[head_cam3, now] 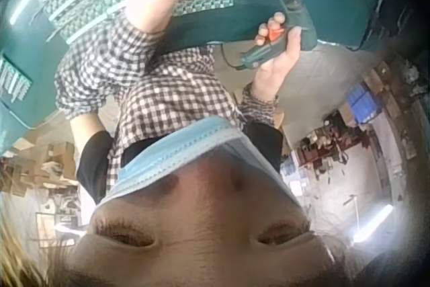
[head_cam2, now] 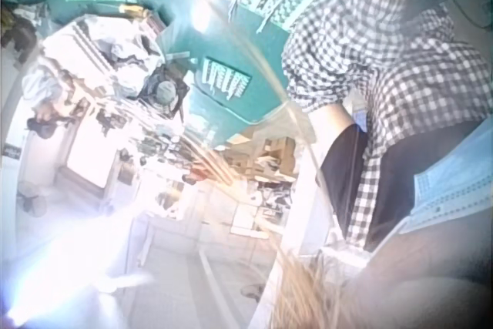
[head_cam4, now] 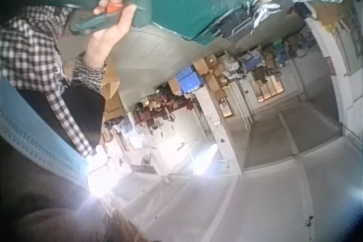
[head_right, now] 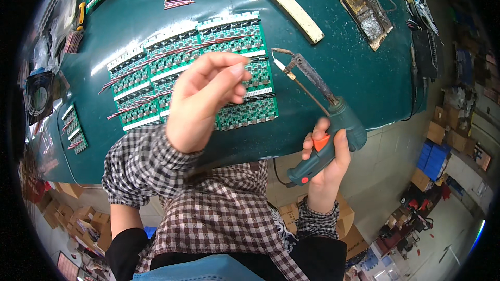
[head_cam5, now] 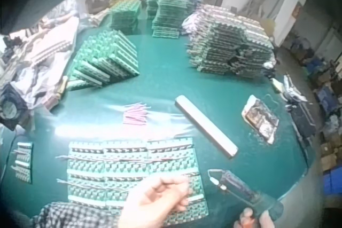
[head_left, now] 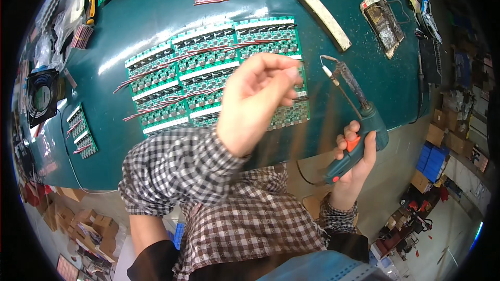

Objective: The person uses a soldering iron to attach wires to green circuit boards on a workbench. They repeatedly pick up a board, solder a connection, and inspect the result before placing it back down. The process is repeated for multiple boards throughout the clip.

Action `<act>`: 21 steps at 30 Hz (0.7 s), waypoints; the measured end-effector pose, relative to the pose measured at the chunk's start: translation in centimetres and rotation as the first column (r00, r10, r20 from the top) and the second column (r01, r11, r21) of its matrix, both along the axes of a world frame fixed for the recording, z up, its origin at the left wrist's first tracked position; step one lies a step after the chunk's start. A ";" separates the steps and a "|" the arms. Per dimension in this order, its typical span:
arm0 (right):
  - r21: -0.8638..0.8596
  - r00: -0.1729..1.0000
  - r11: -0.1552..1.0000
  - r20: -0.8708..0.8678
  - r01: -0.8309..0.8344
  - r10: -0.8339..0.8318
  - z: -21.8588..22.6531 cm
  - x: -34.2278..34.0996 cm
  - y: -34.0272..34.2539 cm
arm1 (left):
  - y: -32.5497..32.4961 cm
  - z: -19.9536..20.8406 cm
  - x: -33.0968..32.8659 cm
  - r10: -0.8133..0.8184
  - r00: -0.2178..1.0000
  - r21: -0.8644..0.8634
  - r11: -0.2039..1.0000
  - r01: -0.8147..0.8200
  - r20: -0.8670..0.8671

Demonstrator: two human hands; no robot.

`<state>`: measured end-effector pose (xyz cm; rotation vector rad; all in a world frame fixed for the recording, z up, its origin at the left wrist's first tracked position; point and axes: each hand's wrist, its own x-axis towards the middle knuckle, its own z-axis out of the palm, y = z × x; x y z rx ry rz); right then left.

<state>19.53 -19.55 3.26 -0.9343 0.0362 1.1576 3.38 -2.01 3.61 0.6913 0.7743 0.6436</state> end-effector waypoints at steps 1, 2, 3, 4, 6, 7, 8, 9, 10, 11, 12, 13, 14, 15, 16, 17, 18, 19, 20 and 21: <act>-0.003 1.000 1.000 -0.008 -0.002 0.002 0.2 0.2 0.0 | 0.3 -0.1 -0.8 -0.030 0.998 0.114 0.993 0.035 -0.047; -0.005 1.000 1.000 -0.016 -0.004 0.004 0.4 0.4 0.0 | 0.6 -0.2 -1.3 -0.008 0.994 0.253 0.967 0.036 -0.109; -0.016 1.000 1.000 0.004 -0.004 0.004 0.6 0.7 0.0 | 1.0 -0.4 -2.1 0.008 0.966 0.465 0.878 0.117 -0.258; -0.028 1.000 1.000 0.008 -0.008 0.008 0.6 0.7 -0.1 | 1.3 -0.4 -3.1 0.062 0.911 0.630 0.742 0.231 -0.407; -0.054 0.998 0.998 0.065 -0.016 0.019 0.8 0.7 -0.3 | 2.0 0.2 -4.0 0.174 0.795 0.753 0.485 0.445 -0.582; -0.068 0.993 0.997 0.112 -0.027 0.035 0.8 0.7 -0.2 | 2.2 0.2 -4.5 0.253 0.721 0.757 0.344 0.556 -0.645; -0.081 0.986 0.996 0.159 -0.038 0.050 0.9 0.6 -0.1 | 2.0 -0.1 -4.9 0.225 0.699 0.725 0.353 0.591 -0.679; -0.119 0.967 0.993 0.248 -0.025 0.055 1.0 0.3 -0.4 | 1.7 -0.4 -5.3 0.196 0.675 0.692 0.361 0.625 -0.711; -0.158 0.936 0.987 0.340 -0.037 0.089 1.4 0.3 -0.4 | 1.8 -0.6 -5.4 0.166 0.658 0.666 0.362 0.653 -0.735; -0.197 0.895 0.979 0.427 -0.044 0.126 1.9 0.2 -0.4 | 1.9 -1.0 -5.3 0.224 0.668 0.703 0.286 0.651 -0.710; -0.235 0.845 0.971 0.508 -0.048 0.165 2.4 0.0 -0.4 | 2.0 -1.0 -5.2 0.224 0.666 0.699 0.315 0.641 -0.712; -0.258 0.823 0.965 0.540 -0.038 0.177 2.9 -0.2 -0.4 | 2.0 -0.8 -4.9 0.226 0.666 0.698 0.342 0.629 -0.711; -0.276 0.784 0.960 0.584 -0.054 0.212 3.1 -0.3 -0.6 | 2.0 -0.8 -4.7 0.228 0.666 0.696 0.368 0.616 -0.710; -0.294 0.741 0.953 0.624 -0.070 0.247 3.2 -0.3 -0.6 | 2.1 -1.1 -4.5 0.245 0.672 0.706 0.393 0.589 -0.698; -0.314 0.694 0.946 0.664 -0.081 0.280 3.4 -0.4 -0.7 | 2.2 -1.3 -4.4 0.244 0.672 0.708 0.361 0.607 -0.700; -0.332 0.689 0.938 0.656 -0.104 0.308 3.6 -0.5 -0.8 | 2.4 -1.6 -4.5 0.243 0.671 0.710 0.328 0.623 -0.701; -0.349 0.670 0.928 0.660 -0.129 0.341 3.7 -0.6 -0.9 | 2.5 -2.0 -4.5 0.242 0.670 0.711 0.294 0.639 -0.702; -0.364 0.650 0.919 0.663 -0.155 0.372 3.7 -0.7 -0.9 | 2.6 -2.3 -4.4 0.251 0.678 0.722 0.285 0.630 -0.691; -0.379 0.629 0.908 0.665 -0.180 0.402 3.7 -0.8 -0.8 | 2.6 -2.7 -4.3 0.259 0.687 0.734 0.276 0.621 -0.679; -0.371 0.618 0.904 0.665 -0.214 0.419 3.7 -0.9 -0.6 | 2.6 -2.9 -4.1 0.268 0.695 0.744 0.266 0.613 -0.667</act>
